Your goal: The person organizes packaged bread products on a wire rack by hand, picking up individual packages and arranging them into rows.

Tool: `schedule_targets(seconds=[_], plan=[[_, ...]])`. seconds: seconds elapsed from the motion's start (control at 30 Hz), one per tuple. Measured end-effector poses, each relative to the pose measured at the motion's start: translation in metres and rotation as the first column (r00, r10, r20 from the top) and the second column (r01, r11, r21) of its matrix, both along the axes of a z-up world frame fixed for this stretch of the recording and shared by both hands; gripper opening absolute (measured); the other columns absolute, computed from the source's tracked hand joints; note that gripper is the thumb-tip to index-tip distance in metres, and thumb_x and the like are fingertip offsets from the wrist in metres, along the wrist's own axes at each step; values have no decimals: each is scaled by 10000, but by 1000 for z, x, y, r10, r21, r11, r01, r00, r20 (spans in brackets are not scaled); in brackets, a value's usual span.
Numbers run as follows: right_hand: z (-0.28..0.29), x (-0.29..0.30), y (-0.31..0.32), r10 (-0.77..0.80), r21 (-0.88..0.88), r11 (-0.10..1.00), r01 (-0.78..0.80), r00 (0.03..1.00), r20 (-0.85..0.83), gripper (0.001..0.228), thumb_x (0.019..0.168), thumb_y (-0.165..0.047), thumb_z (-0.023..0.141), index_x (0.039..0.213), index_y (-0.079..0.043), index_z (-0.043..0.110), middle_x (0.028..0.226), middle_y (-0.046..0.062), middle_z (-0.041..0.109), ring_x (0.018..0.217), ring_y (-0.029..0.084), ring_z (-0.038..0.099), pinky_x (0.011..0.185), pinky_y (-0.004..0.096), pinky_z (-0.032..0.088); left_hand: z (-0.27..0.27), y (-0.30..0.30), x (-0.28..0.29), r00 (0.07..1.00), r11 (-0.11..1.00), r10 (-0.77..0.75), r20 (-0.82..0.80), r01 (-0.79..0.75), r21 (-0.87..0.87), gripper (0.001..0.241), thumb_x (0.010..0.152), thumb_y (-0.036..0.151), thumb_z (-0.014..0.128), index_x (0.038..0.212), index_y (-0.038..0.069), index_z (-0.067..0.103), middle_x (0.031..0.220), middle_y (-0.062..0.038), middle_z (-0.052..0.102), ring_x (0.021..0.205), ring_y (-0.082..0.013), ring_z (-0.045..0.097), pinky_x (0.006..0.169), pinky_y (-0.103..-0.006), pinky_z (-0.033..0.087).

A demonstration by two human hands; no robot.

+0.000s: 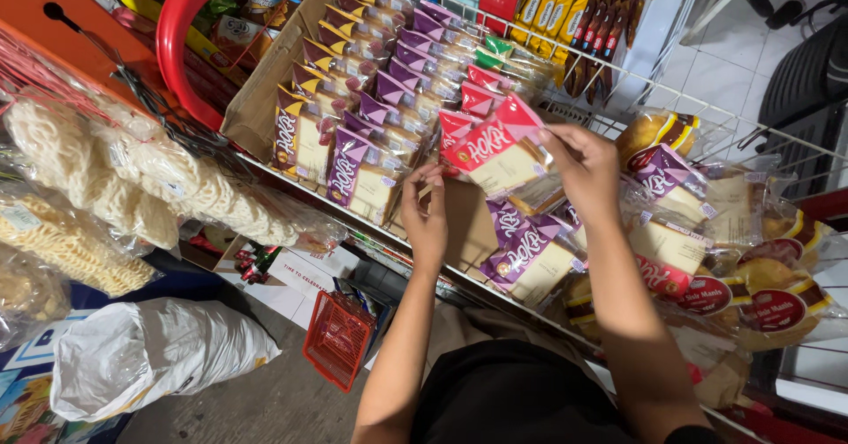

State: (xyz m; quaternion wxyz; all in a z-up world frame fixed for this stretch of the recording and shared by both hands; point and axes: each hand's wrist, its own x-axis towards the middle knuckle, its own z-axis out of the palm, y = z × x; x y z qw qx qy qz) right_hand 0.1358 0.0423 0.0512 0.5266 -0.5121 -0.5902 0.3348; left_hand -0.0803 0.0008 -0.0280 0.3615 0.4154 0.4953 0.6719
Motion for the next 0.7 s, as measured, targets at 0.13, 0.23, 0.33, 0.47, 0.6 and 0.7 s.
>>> schedule_targets(seconds=[0.13, 0.23, 0.33, 0.47, 0.6, 0.7], plan=[[5, -11, 20, 72, -25, 997, -71, 997, 32, 183, 1016, -137, 717, 1125, 7, 747, 1004, 60, 776, 892, 58, 678, 775, 205, 515, 11, -6, -2, 1000, 1000, -5, 16, 5, -14, 230, 1064, 117, 573, 1267, 12, 603, 1248, -108, 684, 1138, -185, 652, 957, -310, 543], [-5, -14, 33, 35, 35, 998, -48, 955, 293, 170, 1001, -130, 740, 1120, -12, 766, 1012, 70, 792, 887, 92, 702, 789, 239, 526, 20, -14, -8, 920, 989, 126, -372, -89, 116, 235, 1069, 79, 612, 1299, 33, 630, 1282, -156, 678, 1212, -272, 667, 1040, -360, 524], [-21, -29, 45, 178, -30, 984, -175, 973, 146, 193, 996, -152, 713, 1156, -48, 744, 1034, 49, 784, 893, 91, 713, 783, 244, 547, 29, -12, -14, 838, 984, 111, -534, -15, 180, 331, 1053, 77, 622, 1382, 84, 588, 1381, -169, 636, 1298, -328, 638, 1119, -407, 500], [-31, -54, 47, 181, 90, 972, -216, 938, 297, 173, 961, -145, 751, 1113, -65, 772, 1067, 87, 763, 951, 183, 731, 838, 306, 558, 34, -7, -9, 661, 996, -4, -750, 67, 54, 678, 887, 99, 718, 1513, 131, 458, 1540, -214, 412, 1317, -401, 561, 1037, -464, 528], [-28, -67, 34, 69, 235, 955, -180, 906, 417, 166, 939, -136, 782, 1088, -62, 780, 1141, 133, 688, 1052, 275, 675, 903, 375, 536, 33, -9, 6, 593, 922, -369, -716, 136, -363, 900, 879, 169, 748, 1601, 231, 216, 1713, -217, 88, 1192, -440, 614, 782, -471, 608], [-22, -68, 32, -70, 365, 921, -137, 863, 501, 154, 903, -162, 812, 1039, -90, 813, 1101, 106, 660, 1101, 304, 595, 962, 406, 487, 26, -8, 21, 535, 991, -130, -835, 58, -117, 963, 888, 204, 747, 1632, 265, 139, 1685, -293, 55, 1224, -502, 619, 761, -467, 621]])
